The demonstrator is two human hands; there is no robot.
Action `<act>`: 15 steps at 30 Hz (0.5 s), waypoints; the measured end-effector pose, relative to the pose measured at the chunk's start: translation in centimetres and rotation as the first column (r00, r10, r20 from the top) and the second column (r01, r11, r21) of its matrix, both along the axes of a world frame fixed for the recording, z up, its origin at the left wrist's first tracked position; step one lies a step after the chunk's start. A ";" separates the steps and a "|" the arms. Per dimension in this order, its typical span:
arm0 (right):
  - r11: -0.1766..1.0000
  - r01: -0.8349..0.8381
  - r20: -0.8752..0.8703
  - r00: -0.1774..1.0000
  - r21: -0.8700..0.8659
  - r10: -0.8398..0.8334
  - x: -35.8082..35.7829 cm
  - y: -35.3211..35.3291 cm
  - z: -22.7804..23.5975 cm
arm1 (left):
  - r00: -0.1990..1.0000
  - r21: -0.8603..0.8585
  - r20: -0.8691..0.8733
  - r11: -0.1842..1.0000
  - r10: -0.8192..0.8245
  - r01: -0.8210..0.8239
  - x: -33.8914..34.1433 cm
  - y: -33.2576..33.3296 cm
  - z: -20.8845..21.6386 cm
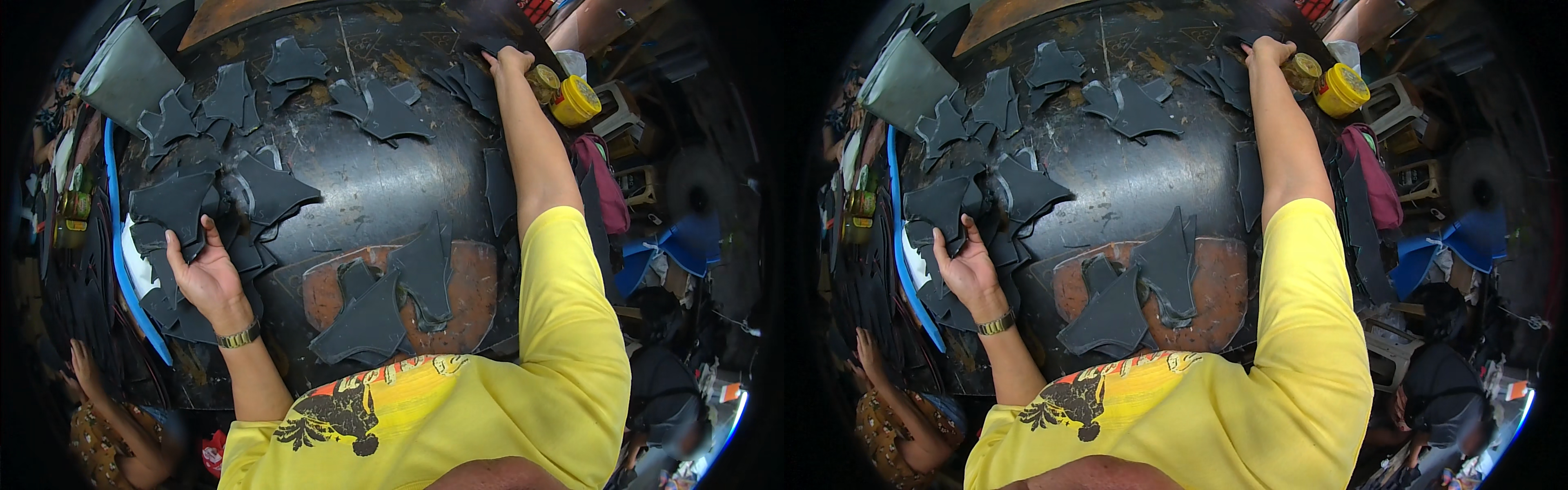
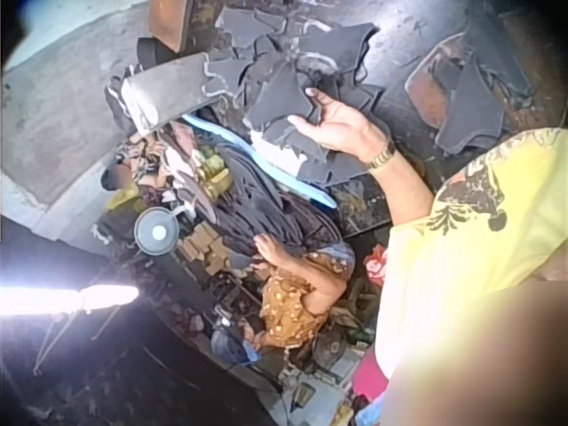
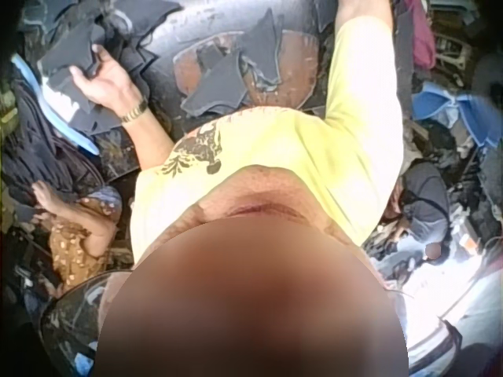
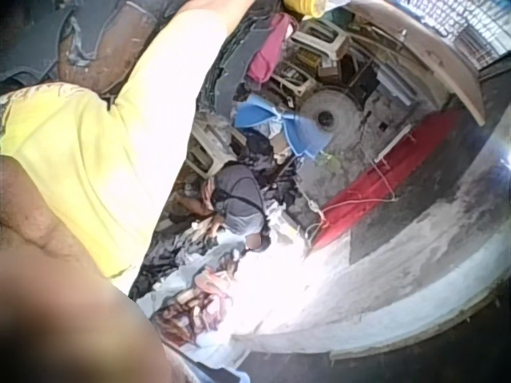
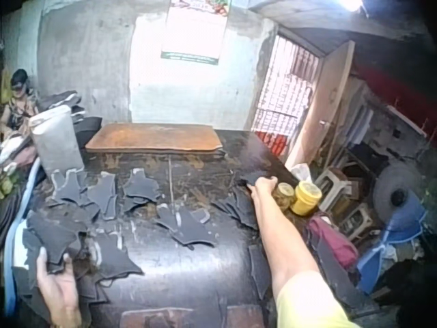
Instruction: The person repeatedly picks up small black rubber pieces from a table, turns them over, and places them back down. The person handles the pieces one at a time and occasionally shifts them into small piles.
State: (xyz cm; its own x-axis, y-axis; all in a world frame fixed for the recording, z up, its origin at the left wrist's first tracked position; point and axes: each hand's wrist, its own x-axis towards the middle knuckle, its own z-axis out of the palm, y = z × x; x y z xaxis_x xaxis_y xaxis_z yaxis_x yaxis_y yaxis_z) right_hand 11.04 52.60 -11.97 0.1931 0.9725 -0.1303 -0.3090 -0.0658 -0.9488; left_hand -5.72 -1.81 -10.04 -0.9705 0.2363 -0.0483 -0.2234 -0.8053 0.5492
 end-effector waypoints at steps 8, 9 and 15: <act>0.984 -0.176 0.842 0.535 0.040 0.062 1.1 -0.7 0.7 | 0.999 -0.005 0.017 1.000 -0.028 0.028 -0.2 0.0 -0.3; 0.975 -0.220 0.889 0.450 0.018 0.085 1.5 -1.1 1.1 | 0.999 -0.004 0.021 0.999 -0.034 0.035 -0.1 0.0 -0.3; 0.662 -0.736 0.977 0.212 0.140 0.029 4.0 -5.3 2.0 | 0.999 -0.001 0.022 0.999 -0.049 0.049 0.0 0.1 -0.2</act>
State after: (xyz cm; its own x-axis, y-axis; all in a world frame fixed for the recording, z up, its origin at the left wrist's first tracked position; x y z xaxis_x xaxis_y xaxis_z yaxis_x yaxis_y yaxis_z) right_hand 15.02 47.29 -9.93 -0.5911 0.7472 0.3040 0.5929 0.6579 -0.4643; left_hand -5.72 -1.73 -10.29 -0.9563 0.2838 -0.0703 -0.2751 -0.7919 0.5451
